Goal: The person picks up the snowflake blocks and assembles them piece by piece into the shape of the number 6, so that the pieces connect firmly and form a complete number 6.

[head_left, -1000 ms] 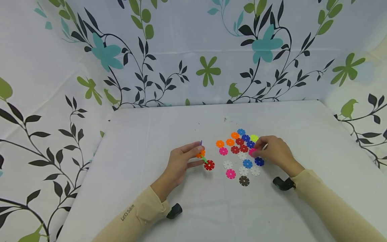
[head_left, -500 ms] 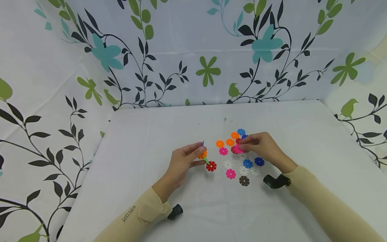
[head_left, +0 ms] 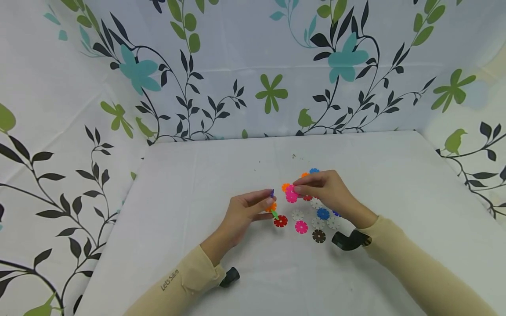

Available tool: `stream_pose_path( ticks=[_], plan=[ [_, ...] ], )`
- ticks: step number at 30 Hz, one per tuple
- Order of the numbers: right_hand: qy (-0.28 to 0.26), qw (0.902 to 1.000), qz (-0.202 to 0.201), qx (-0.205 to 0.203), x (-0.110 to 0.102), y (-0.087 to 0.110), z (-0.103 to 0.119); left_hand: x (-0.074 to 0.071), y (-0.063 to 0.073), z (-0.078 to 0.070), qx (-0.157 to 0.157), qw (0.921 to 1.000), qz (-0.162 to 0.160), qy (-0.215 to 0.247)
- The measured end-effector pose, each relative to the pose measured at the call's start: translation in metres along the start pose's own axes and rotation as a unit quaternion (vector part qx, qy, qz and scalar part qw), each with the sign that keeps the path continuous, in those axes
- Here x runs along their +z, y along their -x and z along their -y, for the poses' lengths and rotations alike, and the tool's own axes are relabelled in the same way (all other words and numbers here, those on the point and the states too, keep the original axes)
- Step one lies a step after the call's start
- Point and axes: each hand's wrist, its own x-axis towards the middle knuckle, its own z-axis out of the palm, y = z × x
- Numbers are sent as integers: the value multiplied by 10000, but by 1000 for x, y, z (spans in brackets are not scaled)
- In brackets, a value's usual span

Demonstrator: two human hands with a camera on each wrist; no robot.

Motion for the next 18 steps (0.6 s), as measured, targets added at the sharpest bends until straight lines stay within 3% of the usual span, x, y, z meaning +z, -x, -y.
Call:
stream_pose_path(
  ticks=[8,18],
  plan=[
    [-377,9985,30,-401,10,1,10,2,2,0,215,9988,402,-197],
    [-364,9971,-41,-660,14,0,13,2,5,-2,308,9978,445,-378]
  ],
)
